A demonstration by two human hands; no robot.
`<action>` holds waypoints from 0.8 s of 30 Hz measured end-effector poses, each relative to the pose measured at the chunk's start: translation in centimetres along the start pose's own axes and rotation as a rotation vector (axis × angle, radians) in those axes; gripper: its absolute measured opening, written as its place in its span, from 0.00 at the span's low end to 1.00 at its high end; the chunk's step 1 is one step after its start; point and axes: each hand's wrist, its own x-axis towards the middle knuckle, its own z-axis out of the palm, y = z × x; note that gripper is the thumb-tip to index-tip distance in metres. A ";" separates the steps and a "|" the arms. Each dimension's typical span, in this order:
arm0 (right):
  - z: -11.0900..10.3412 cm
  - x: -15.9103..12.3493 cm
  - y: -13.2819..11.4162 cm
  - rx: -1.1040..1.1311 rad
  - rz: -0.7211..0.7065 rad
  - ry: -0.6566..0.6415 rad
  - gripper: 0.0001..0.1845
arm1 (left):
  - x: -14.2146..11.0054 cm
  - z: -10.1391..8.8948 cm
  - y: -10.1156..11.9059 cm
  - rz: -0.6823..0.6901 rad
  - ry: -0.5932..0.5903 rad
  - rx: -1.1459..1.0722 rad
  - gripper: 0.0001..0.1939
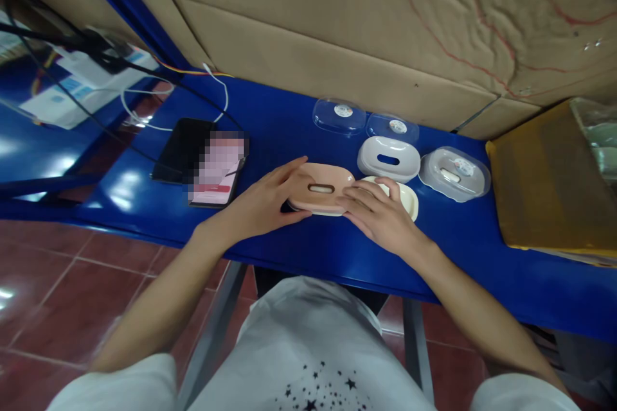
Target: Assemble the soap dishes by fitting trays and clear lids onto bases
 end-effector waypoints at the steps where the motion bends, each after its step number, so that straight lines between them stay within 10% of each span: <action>1: 0.0 0.0 0.0 0.000 0.000 0.001 0.19 | 0.0 0.1 -0.1 0.004 0.006 0.010 0.28; 24: -0.4 0.2 0.3 -0.082 -0.080 0.001 0.14 | 1.4 -0.6 0.7 0.009 0.019 0.235 0.31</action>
